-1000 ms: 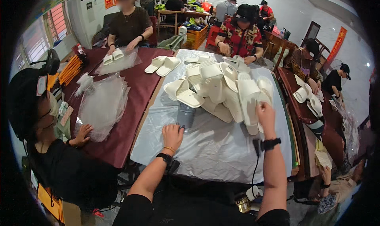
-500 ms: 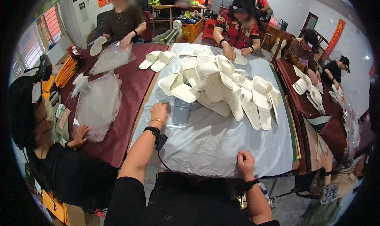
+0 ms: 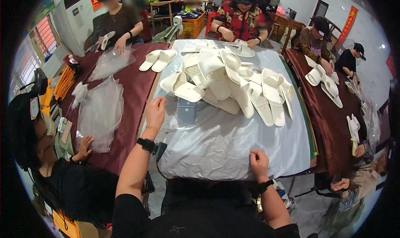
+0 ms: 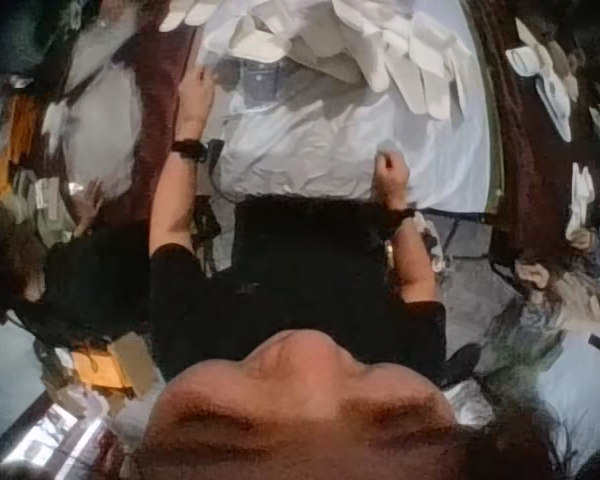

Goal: Inspecting and assembling white slippers in a workshop setting.

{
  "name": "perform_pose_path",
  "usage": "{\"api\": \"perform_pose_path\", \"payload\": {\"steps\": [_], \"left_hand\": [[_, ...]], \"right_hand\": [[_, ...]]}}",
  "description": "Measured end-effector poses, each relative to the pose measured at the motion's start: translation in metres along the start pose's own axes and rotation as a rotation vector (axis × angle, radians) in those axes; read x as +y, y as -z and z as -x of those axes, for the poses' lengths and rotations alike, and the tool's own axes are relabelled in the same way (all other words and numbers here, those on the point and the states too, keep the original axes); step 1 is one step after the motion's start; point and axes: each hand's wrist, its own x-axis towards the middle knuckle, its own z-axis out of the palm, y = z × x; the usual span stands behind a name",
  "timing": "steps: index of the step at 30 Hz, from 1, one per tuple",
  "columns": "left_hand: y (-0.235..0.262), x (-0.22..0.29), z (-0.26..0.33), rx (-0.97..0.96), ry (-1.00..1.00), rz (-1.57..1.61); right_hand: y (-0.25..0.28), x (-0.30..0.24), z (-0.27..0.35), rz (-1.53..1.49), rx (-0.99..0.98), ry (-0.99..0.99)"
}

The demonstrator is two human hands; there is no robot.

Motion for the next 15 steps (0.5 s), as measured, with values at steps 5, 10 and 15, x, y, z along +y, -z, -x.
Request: {"api": "perform_pose_path", "payload": {"steps": [5, 10, 15], "left_hand": [[0.019, 0.063, 0.032, 0.004, -0.251, 0.055], [-0.006, 0.101, 0.097, -0.269, -0.518, 0.091], [-0.032, 0.115, 0.144, -0.452, -0.577, 0.115]], "right_hand": [[-0.01, -0.033, -0.005, -0.209, -0.123, -0.133], [-0.045, -0.095, -0.001, -0.473, -0.366, -0.166], [-0.059, -0.114, 0.013, -0.768, -0.49, -0.361]]}}
